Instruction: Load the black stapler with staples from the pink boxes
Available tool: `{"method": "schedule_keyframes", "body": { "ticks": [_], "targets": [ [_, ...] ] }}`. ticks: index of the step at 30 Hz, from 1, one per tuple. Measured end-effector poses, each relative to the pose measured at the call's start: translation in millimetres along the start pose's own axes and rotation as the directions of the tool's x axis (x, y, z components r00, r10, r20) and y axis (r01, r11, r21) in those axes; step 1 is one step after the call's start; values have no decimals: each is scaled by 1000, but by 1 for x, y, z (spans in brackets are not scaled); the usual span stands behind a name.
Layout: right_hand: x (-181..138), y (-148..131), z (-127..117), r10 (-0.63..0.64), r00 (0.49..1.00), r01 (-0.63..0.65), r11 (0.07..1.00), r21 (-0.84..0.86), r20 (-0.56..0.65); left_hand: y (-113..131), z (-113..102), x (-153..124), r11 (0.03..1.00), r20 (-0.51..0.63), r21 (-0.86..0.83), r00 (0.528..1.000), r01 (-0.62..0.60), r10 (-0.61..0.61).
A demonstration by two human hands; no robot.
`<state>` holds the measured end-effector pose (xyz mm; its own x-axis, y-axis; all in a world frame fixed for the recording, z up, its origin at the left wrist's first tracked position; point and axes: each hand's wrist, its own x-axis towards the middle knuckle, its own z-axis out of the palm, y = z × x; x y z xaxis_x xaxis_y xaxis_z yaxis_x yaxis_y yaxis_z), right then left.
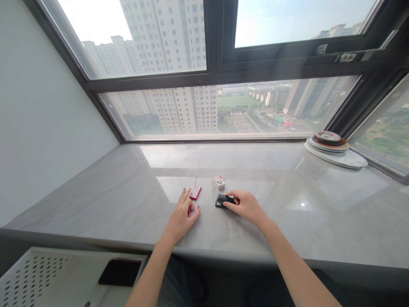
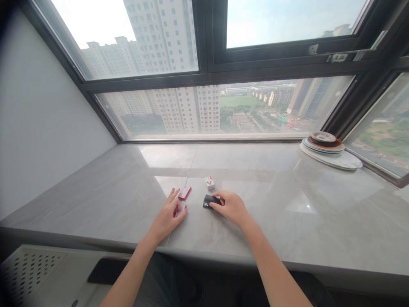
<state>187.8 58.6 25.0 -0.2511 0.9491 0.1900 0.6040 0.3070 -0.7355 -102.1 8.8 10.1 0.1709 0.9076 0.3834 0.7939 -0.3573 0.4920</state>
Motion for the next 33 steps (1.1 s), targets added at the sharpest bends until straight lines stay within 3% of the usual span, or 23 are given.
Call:
{"method": "schedule_keyframes", "body": {
  "ticks": [6,12,16,22,28,33],
  "targets": [
    [-6,-7,-1,9,1000,-10,998,-61,-6,2,19,10,1000,1,-24,1000,3,-3],
    [-16,-13,-1,83,996,-84,995,-57,-19,16,50,26,995,-27,104,1000,-9,12],
    [-25,-5,4,198,976,-201,979,-26,-89,28,79,40,977,-50,208,998,40,-31],
    [-37,9,14,286,924,-295,955,2,-252,44,105,64,979,-14,198,998,57,-55],
    [-36,11,20,300,933,-291,954,74,-199,64,111,73,977,-32,213,999,-8,15],
    [-31,2,31,258,961,-229,943,241,-99,64,95,44,983,-32,176,998,-50,56]
  ]
}}
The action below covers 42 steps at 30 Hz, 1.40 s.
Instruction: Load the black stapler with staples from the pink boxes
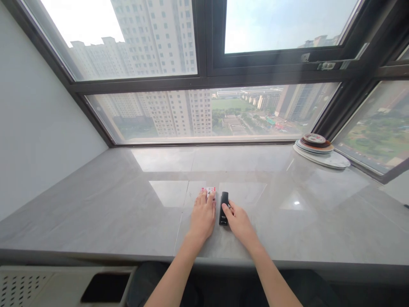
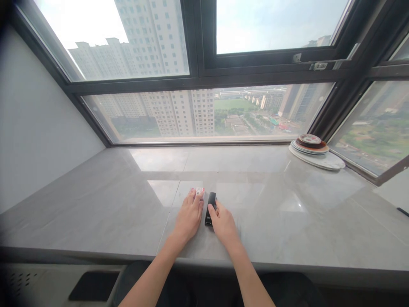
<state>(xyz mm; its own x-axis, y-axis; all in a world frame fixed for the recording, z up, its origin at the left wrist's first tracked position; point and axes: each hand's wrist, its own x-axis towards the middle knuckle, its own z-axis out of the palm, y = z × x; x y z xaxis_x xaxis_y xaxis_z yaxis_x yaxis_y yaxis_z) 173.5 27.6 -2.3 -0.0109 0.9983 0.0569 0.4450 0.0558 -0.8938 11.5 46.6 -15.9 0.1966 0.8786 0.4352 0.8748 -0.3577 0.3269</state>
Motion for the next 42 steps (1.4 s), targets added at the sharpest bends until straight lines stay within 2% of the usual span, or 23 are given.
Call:
{"method": "schedule_keyframes", "body": {
  "ticks": [4,7,13,18,21,25,28,31,34,38,40,42],
  "targets": [
    [-5,-17,21,-53,995,42,991,127,84,-12,-18,-29,1000,11,-20,1000,18,-18],
    [-6,-31,44,-85,982,48,977,209,168,-31,-31,-40,998,3,-22,998,56,-56],
    [13,-50,102,-106,911,-24,951,307,398,-99,-62,-44,998,20,-22,998,65,-65],
    [35,-64,147,-117,894,-53,931,360,433,-147,-77,-39,996,8,23,996,89,-89],
    [39,-67,158,-119,901,-50,927,372,416,-155,-78,-38,993,-8,28,994,111,-111],
    [38,-65,161,-95,913,-70,921,383,397,-148,-80,-40,987,-7,29,988,157,-157],
    [33,-61,153,-30,944,-109,912,396,329,-141,-83,-40,981,-51,44,982,187,-184],
    [21,-51,130,-32,975,-59,918,391,222,-139,-85,-39,978,-89,58,977,200,-194],
    [5,-35,89,-50,990,4,947,322,134,-139,-87,-38,983,-90,39,980,179,-175],
    [-18,-4,22,36,999,-39,977,208,15,-142,-87,-37,992,-90,5,988,130,-129],
    [-30,12,-8,91,996,-86,972,219,-13,-144,-86,-37,992,-97,10,987,126,-124],
    [-41,24,-31,131,991,-130,944,303,17,-144,-85,-37,992,-102,16,987,124,-122]
  ]
}}
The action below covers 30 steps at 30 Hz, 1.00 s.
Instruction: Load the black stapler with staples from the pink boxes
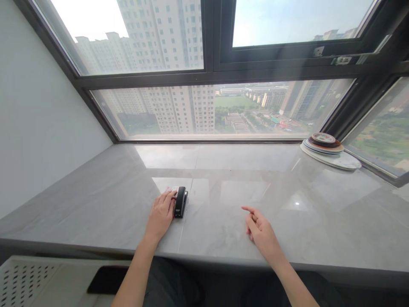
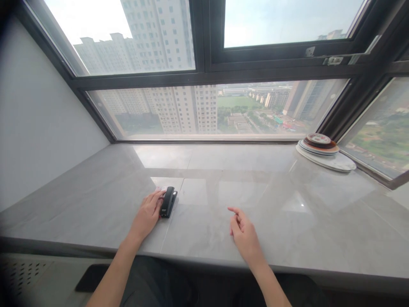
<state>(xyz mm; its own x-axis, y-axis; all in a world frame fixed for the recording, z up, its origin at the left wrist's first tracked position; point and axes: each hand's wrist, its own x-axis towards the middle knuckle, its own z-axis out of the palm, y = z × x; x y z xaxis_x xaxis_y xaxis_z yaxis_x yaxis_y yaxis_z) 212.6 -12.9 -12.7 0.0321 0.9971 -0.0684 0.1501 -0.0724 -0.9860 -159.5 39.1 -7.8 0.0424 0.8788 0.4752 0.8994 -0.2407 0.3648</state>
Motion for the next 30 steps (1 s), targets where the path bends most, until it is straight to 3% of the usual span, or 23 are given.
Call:
{"method": "schedule_keyframes", "body": {
  "ticks": [3,5,10,12,14,15,17,20,24,30],
  "targets": [
    [-10,6,-17,36,999,-42,984,171,35,1,2,0,1000,4,-12,1000,-8,8],
    [-14,8,-15,25,1000,-26,983,182,7,1,2,0,1000,7,-17,1000,12,-12],
    [-17,9,0,-22,998,20,999,-42,-65,11,-13,-2,982,-126,-27,974,188,-190],
    [-18,7,2,-58,994,49,994,-102,-87,27,-20,-6,981,-220,-58,956,185,-194],
    [-15,3,1,-138,987,121,975,-188,-77,53,-21,-11,989,-238,-96,963,109,-130],
    [-13,1,1,-194,980,176,950,-258,-47,70,-18,-14,992,-190,-119,979,47,-69],
    [-6,-1,2,-288,956,281,854,-438,53,103,-4,-19,984,32,-154,995,-89,95],
    [3,1,6,-298,939,330,636,-698,173,141,30,-28,976,219,-113,954,-185,206],
    [3,6,14,-265,944,301,441,-845,198,154,64,-38,989,216,4,966,-146,141],
    [0,4,18,-269,945,283,383,-879,187,149,63,-40,990,206,-8,968,-144,142]
  ]
}}
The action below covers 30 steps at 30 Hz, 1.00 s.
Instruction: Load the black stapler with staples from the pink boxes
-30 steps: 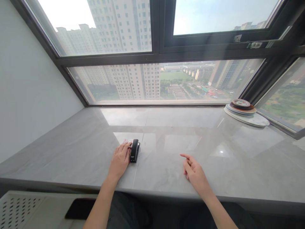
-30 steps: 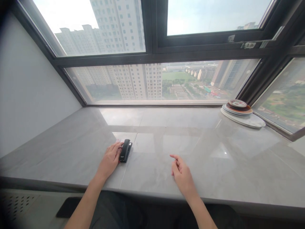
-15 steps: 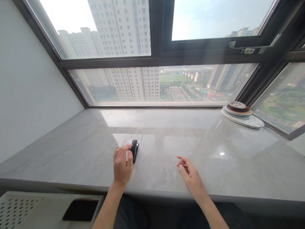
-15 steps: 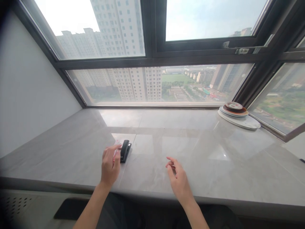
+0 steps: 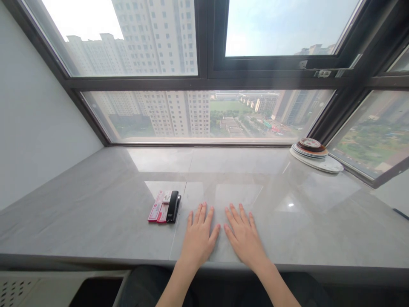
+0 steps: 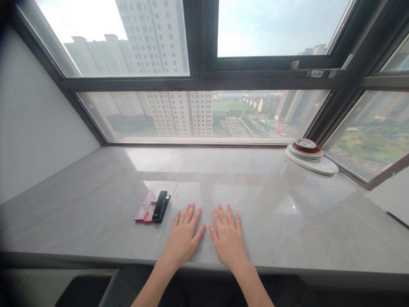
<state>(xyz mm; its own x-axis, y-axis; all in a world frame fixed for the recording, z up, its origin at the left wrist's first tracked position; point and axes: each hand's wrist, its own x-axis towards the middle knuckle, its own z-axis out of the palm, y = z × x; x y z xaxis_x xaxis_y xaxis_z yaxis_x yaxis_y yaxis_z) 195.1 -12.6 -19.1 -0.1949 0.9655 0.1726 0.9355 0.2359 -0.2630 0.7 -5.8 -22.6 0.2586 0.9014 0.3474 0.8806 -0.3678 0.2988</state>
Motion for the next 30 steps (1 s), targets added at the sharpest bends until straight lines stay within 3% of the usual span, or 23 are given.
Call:
{"method": "schedule_keyframes", "body": {
  "ticks": [21,30],
  "targets": [
    [-1,1,0,8,1000,-8,1000,9,9,0,-1,-1,1000,3,7,1000,1,-1],
    [0,-3,-1,15,1000,-12,995,-102,23,6,-6,0,993,57,117,998,9,-16]
  ]
}}
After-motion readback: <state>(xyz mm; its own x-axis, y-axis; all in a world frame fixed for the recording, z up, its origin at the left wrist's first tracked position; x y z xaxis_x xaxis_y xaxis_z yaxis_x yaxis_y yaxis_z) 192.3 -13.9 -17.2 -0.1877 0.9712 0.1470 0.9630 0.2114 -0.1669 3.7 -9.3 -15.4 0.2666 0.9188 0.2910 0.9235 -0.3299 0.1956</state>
